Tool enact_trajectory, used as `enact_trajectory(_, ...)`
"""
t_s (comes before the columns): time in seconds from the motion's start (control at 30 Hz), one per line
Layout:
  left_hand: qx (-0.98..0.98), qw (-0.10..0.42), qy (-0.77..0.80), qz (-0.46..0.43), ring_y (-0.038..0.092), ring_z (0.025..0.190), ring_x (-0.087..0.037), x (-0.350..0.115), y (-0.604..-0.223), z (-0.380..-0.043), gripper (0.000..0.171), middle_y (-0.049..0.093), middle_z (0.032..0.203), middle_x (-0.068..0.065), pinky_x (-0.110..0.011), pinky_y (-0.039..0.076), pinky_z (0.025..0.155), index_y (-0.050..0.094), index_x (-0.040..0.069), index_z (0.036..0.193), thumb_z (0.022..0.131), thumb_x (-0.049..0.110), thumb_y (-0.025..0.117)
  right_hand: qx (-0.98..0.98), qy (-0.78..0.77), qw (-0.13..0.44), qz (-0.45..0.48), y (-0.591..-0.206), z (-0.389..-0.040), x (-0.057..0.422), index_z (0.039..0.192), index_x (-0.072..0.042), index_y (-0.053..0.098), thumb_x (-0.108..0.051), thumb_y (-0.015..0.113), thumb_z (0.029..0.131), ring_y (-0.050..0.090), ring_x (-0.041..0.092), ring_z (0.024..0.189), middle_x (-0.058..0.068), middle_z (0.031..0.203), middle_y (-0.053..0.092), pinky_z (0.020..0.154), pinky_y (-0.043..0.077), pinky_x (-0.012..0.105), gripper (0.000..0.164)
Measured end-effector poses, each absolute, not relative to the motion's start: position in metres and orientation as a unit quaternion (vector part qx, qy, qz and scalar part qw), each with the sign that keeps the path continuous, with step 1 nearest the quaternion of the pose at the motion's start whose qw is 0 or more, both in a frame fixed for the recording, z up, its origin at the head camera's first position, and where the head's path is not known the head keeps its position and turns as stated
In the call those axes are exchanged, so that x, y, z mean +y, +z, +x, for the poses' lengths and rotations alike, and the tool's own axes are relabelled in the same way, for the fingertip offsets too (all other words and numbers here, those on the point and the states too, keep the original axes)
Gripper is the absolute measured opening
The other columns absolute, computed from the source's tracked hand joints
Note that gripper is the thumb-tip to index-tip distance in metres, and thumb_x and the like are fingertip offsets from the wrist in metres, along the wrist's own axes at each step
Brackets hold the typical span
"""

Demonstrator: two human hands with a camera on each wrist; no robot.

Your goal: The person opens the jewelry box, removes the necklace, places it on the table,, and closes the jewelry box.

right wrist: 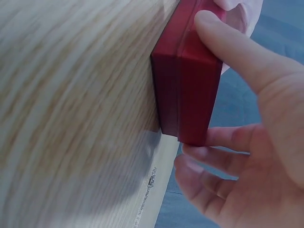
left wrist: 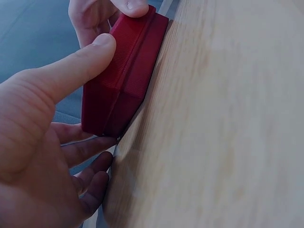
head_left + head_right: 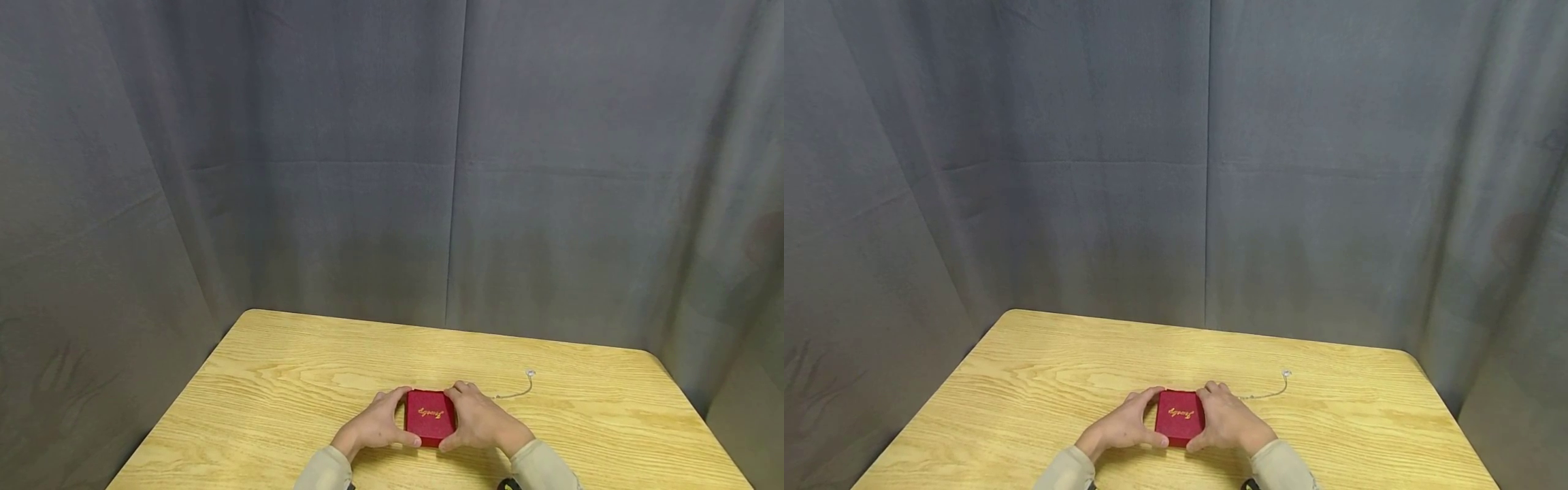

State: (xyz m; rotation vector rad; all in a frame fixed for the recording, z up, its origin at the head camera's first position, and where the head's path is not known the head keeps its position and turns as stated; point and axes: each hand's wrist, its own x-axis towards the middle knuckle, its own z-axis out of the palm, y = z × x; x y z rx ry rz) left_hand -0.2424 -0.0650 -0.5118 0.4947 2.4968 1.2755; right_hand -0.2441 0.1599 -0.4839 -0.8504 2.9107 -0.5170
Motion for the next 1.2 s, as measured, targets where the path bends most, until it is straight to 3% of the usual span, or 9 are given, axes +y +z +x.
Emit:
enact_trajectory(0.47,0.871,0.152,0.431,0.18,0.037,0.114,-0.02,-0.068,-0.51,-0.243,0.095,0.046,0.133,-0.005,-0.049,0.032,0.1,0.036,0.007,0.144,0.066,0.029,0.087,0.945,-0.171,0.035,-0.278,-0.486,-0.242,0.158,0.118,0.001,0.057,-0.052,0.086,0.057,0.048,0.019,0.091,-0.001,0.097,0.051,0.079,0.049,0.04,0.085)
enact_trajectory(0.83,0.871,0.16,0.427,0.182,0.036,0.12,-0.025,-0.072,-0.508,-0.238,0.103,0.04,0.138,-0.011,-0.053,0.031,0.101,0.028,0.004,0.147,0.067,0.033,0.086,0.95,-0.161,0.052,-0.263,-0.485,-0.236,0.155,0.13,0.005,0.049,-0.055,0.082,0.062,0.05,0.024,0.101,0.008,0.111,0.053,0.085,0.047,0.043,0.096)
enact_trajectory(1.03,0.859,0.151,0.453,0.183,0.039,0.127,-0.032,-0.076,-0.505,-0.238,0.088,0.041,0.139,-0.016,-0.052,0.033,0.101,0.025,0.0,0.147,0.085,0.043,0.068,0.95,-0.175,0.05,-0.254,-0.477,-0.231,0.159,0.134,0.004,0.045,-0.061,0.076,0.065,0.049,0.031,0.111,0.015,0.124,0.05,0.089,0.045,0.049,0.101)
enact_trajectory(1.2,0.857,0.129,0.46,0.193,0.042,0.126,-0.034,-0.083,-0.5,-0.242,0.065,0.041,0.14,-0.019,-0.051,0.034,0.101,0.031,-0.001,0.144,0.098,0.042,0.047,0.947,-0.198,0.038,-0.251,-0.469,-0.231,0.169,0.135,0.001,0.048,-0.064,0.063,0.077,0.045,0.034,0.119,0.015,0.129,0.048,0.093,0.041,0.051,0.089)
